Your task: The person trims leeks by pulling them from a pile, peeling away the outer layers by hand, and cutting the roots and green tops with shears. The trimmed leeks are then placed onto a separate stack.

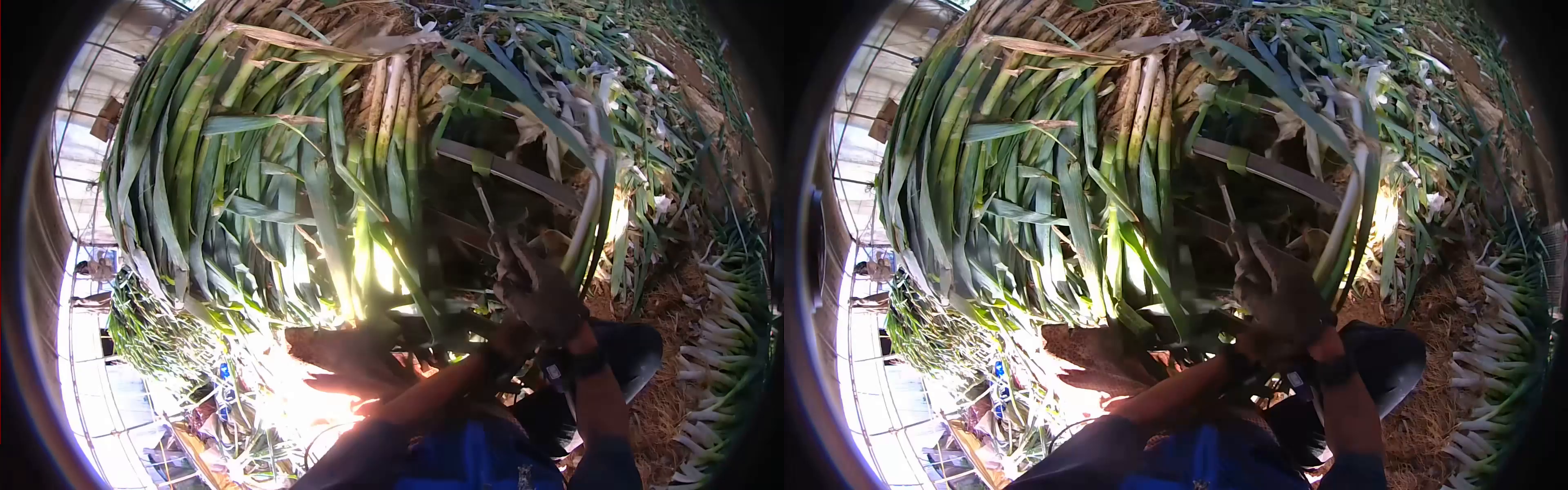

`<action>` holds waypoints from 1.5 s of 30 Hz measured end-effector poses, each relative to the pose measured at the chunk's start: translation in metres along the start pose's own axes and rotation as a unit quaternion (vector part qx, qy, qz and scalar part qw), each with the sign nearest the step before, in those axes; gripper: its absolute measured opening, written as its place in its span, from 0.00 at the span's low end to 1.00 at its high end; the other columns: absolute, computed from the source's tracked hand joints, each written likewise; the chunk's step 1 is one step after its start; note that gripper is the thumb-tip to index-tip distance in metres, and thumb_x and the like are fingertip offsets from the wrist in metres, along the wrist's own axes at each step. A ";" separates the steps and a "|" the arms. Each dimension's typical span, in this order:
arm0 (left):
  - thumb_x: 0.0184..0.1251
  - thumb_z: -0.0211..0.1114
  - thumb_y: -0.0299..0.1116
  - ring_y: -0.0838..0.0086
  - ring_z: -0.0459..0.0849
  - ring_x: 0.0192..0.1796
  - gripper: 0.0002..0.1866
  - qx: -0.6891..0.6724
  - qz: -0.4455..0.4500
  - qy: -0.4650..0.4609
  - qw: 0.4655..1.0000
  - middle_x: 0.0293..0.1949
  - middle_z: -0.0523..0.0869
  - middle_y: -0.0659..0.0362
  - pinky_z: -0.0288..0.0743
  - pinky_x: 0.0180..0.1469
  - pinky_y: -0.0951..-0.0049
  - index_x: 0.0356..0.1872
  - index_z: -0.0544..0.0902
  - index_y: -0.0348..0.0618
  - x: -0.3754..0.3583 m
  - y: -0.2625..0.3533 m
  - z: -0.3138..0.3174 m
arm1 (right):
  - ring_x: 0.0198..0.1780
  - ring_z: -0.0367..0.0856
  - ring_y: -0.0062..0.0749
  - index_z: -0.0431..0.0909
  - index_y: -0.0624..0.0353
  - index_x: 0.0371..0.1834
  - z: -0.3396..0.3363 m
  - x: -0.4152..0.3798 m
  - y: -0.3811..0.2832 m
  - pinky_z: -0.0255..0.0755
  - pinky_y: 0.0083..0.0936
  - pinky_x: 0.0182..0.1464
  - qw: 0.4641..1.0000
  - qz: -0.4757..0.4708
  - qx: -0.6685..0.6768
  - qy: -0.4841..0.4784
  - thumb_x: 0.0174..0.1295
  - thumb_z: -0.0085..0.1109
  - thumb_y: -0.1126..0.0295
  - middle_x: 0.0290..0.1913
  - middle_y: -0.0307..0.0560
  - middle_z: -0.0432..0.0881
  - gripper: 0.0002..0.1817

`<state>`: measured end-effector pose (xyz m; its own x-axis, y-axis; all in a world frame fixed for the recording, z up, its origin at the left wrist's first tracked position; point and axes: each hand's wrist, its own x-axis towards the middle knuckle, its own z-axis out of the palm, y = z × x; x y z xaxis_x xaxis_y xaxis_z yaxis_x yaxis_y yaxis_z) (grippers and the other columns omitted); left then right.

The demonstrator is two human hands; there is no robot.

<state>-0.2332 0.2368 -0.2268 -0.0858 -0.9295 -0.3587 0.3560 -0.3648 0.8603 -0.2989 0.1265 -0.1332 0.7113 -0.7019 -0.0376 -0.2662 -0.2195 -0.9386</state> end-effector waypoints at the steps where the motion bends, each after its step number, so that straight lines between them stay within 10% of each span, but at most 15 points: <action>1: 0.72 0.65 0.36 0.58 0.76 0.67 0.28 0.066 0.028 -0.008 0.997 0.68 0.75 0.50 0.75 0.65 0.58 0.71 0.73 0.40 -0.003 -0.010 0.000 | 0.47 0.80 0.19 0.62 0.62 0.82 0.000 0.007 -0.010 0.78 0.20 0.50 0.998 0.043 0.048 -0.025 0.68 0.66 0.77 0.51 0.40 0.81 0.38; 4: 0.75 0.64 0.36 0.60 0.80 0.61 0.23 0.437 0.118 0.023 0.891 0.60 0.80 0.54 0.75 0.63 0.59 0.67 0.77 0.42 -0.003 -0.010 -0.037 | 0.46 0.82 0.22 0.62 0.57 0.82 0.003 0.027 -0.018 0.79 0.22 0.51 0.982 0.158 0.098 -0.026 0.67 0.65 0.77 0.51 0.40 0.83 0.39; 6: 0.75 0.63 0.36 0.62 0.83 0.56 0.16 0.163 0.050 0.098 0.980 0.51 0.85 0.57 0.77 0.60 0.61 0.59 0.84 0.45 0.001 0.036 -0.090 | 0.47 0.83 0.22 0.62 0.58 0.83 0.008 0.037 -0.023 0.79 0.24 0.53 0.989 0.119 0.080 -0.042 0.68 0.64 0.76 0.50 0.41 0.84 0.39; 10: 0.71 0.73 0.39 0.74 0.88 0.42 0.17 0.391 0.219 0.374 0.812 0.43 0.92 0.56 0.83 0.43 0.71 0.53 0.88 0.36 0.002 0.139 -0.189 | 0.52 0.85 0.26 0.61 0.60 0.82 0.032 0.054 -0.033 0.80 0.28 0.57 1.000 0.017 -0.004 -0.012 0.69 0.62 0.72 0.50 0.43 0.85 0.38; 13: 0.73 0.69 0.41 0.67 0.90 0.42 0.15 0.559 0.185 0.436 0.681 0.41 0.92 0.55 0.82 0.46 0.66 0.52 0.89 0.42 0.014 0.173 -0.254 | 0.49 0.86 0.34 0.63 0.57 0.82 0.046 0.075 -0.059 0.80 0.32 0.56 0.997 0.026 0.042 -0.057 0.64 0.67 0.73 0.51 0.49 0.86 0.41; 15: 0.74 0.66 0.45 0.59 0.91 0.43 0.16 0.653 0.072 0.427 0.621 0.41 0.92 0.53 0.82 0.49 0.63 0.50 0.89 0.45 0.015 0.194 -0.269 | 0.47 0.86 0.37 0.65 0.56 0.81 0.058 0.090 -0.060 0.79 0.34 0.55 0.996 0.003 0.059 -0.069 0.62 0.69 0.73 0.51 0.51 0.86 0.41; 19: 0.74 0.62 0.49 0.45 0.87 0.50 0.18 0.574 0.020 0.397 0.716 0.47 0.90 0.45 0.82 0.52 0.53 0.48 0.87 0.46 -0.006 0.199 -0.281 | 0.56 0.84 0.49 0.69 0.56 0.78 0.094 0.113 -0.030 0.79 0.39 0.58 0.997 -0.060 -0.014 -0.055 0.62 0.66 0.70 0.56 0.54 0.84 0.37; 26: 0.70 0.63 0.46 0.59 0.91 0.42 0.14 0.713 0.066 0.377 0.588 0.40 0.91 0.55 0.83 0.44 0.55 0.45 0.87 0.52 0.022 0.165 -0.332 | 0.47 0.86 0.38 0.64 0.54 0.81 0.134 0.196 0.005 0.80 0.35 0.52 0.994 -0.098 0.045 -0.025 0.63 0.68 0.71 0.48 0.49 0.87 0.41; 30: 0.68 0.67 0.45 0.56 0.89 0.42 0.17 0.857 0.001 0.257 0.447 0.41 0.89 0.56 0.83 0.43 0.56 0.51 0.85 0.49 0.012 0.189 -0.306 | 0.47 0.88 0.45 0.64 0.53 0.81 0.103 0.272 -0.018 0.81 0.39 0.53 0.990 -0.029 -0.136 0.003 0.62 0.69 0.63 0.50 0.51 0.89 0.42; 35: 0.67 0.67 0.44 0.50 0.89 0.42 0.17 0.743 0.118 0.367 0.548 0.40 0.88 0.51 0.83 0.45 0.52 0.52 0.85 0.48 0.027 0.184 -0.309 | 0.47 0.89 0.46 0.63 0.53 0.82 0.101 0.362 0.018 0.81 0.38 0.52 0.971 -0.056 -0.230 0.031 0.61 0.70 0.61 0.51 0.52 0.90 0.44; 38: 0.65 0.69 0.46 0.49 0.89 0.44 0.19 0.738 0.013 0.306 0.601 0.41 0.89 0.49 0.83 0.47 0.51 0.51 0.86 0.48 0.026 0.204 -0.300 | 0.54 0.87 0.61 0.67 0.48 0.80 0.093 0.378 0.003 0.81 0.47 0.58 0.980 -0.025 -0.196 0.020 0.60 0.66 0.56 0.51 0.64 0.88 0.41; 45: 0.60 0.72 0.48 0.61 0.92 0.44 0.23 0.518 -0.071 0.330 0.786 0.43 0.93 0.53 0.84 0.49 0.62 0.53 0.89 0.48 0.029 0.211 -0.318 | 0.46 0.82 0.24 0.68 0.58 0.79 0.108 0.202 0.009 0.80 0.27 0.50 0.994 -0.013 0.097 -0.054 0.62 0.67 0.79 0.49 0.40 0.85 0.39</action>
<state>0.1350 0.1498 -0.1712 0.5670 -0.7699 -0.2927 -0.5915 -0.6279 0.5058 -0.0872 0.0558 -0.1860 0.7848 -0.6186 -0.0383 -0.1238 -0.0959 -0.9877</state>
